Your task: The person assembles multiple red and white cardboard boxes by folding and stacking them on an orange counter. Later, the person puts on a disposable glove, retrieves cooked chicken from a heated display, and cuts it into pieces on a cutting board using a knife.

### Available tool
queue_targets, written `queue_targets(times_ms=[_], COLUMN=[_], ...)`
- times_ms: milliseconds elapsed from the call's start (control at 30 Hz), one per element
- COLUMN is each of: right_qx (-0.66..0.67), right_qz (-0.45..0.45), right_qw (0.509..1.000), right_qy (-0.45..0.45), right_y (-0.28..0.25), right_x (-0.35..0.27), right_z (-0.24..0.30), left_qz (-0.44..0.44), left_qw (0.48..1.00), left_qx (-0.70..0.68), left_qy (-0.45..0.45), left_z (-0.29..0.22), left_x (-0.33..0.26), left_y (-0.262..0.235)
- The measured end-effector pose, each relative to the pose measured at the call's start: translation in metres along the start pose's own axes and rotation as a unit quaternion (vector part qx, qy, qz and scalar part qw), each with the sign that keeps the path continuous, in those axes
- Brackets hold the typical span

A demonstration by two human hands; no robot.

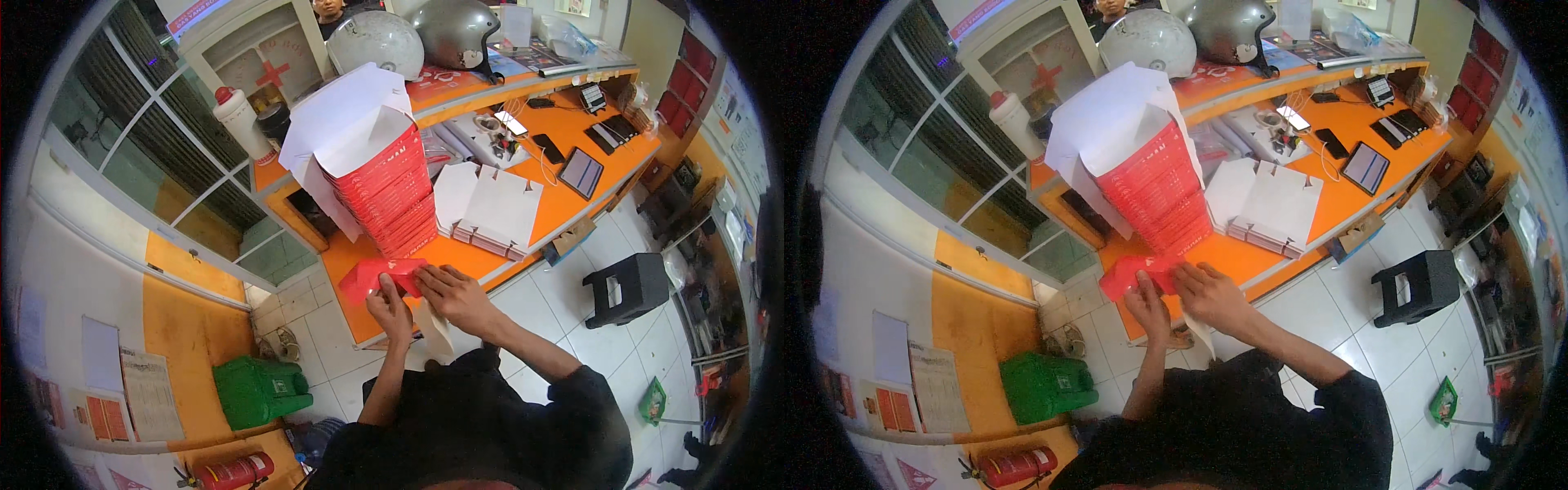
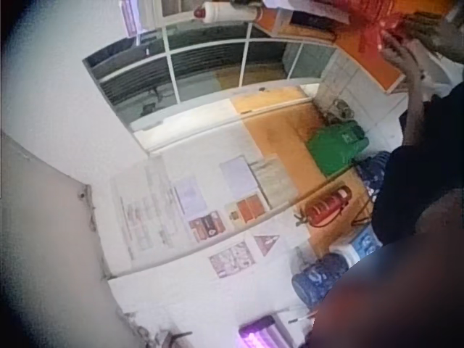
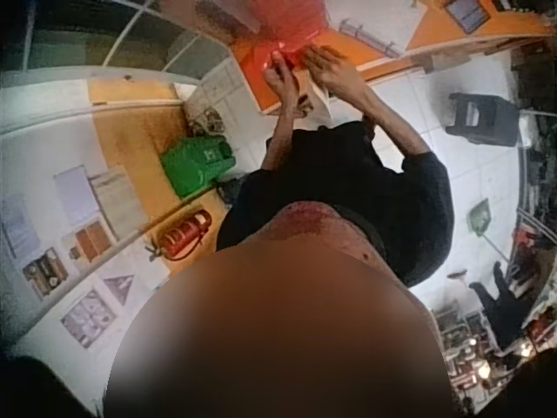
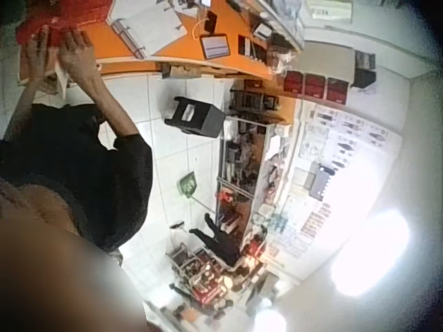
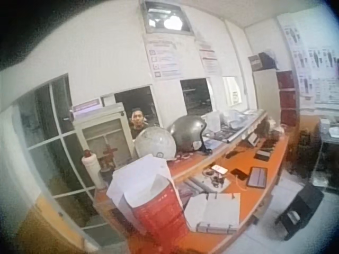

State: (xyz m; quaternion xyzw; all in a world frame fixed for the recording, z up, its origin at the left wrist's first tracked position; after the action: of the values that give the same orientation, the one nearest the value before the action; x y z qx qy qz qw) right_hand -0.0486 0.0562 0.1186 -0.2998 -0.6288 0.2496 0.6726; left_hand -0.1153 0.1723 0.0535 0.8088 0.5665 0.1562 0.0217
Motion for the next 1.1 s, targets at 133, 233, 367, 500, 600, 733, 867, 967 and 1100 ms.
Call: queue_targets(times_ms=[133,233,367,500,600,733,867,967,1100], right_qx=[-0.003,0.002,0.048,0.224,0.489,0.462,0.36,0.385,0.342], right_qz=[-0.02,-0.033,0.036,0.051,0.221,0.051,-0.095,-0.108,-0.018], right_qw=[0.994,0.994,0.993,0.957,0.809,0.783,0.809,0.815,0.877], right_qy=[0.104,0.109,0.101,0.178,0.24,0.413,0.455,0.419,0.336], right_y=[0.006,0.016,0.01,-0.007,0.027,0.044,0.022,0.029,0.022], right_x=[-0.003,-0.005,-0.008,-0.004,-0.037,-0.076,-0.069,-0.069,-0.041], right_z=[-0.005,-0.005,-0.007,-0.028,-0.046,-0.057,-0.047,-0.032,-0.01], left_qz=[0.026,0.061,0.138,0.45,0.565,0.473,0.213,0.196,0.2], left_qw=[0.999,0.986,0.948,0.852,0.783,0.831,0.93,0.97,0.95], left_qx=[0.018,-0.009,-0.115,0.13,0.227,0.278,0.277,0.139,0.198], left_qy=[-0.02,-0.157,-0.264,-0.235,-0.129,-0.088,0.116,0.032,0.133], left_z=[0.006,0.041,0.047,0.052,0.02,0.026,0.015,0.037,0.04], left_x=[-0.015,-0.023,-0.023,-0.028,-0.023,-0.003,-0.011,-0.044,-0.043], left_y=[0.007,-0.006,-0.009,-0.03,-0.029,-0.042,-0.036,-0.027,-0.007])
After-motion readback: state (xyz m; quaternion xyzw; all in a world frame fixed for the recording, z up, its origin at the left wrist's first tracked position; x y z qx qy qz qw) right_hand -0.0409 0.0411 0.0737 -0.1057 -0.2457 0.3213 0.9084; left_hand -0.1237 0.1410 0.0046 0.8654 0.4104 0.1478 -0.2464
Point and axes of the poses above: each hand's wrist, its own x-axis towards the middle knuckle, its own y-axis out of the palm, z = x × y, the point moved 6 cm from there along x, towards the middle knuckle, and after that the axes turned 10 degrees about -z, right-handed, at the moved point
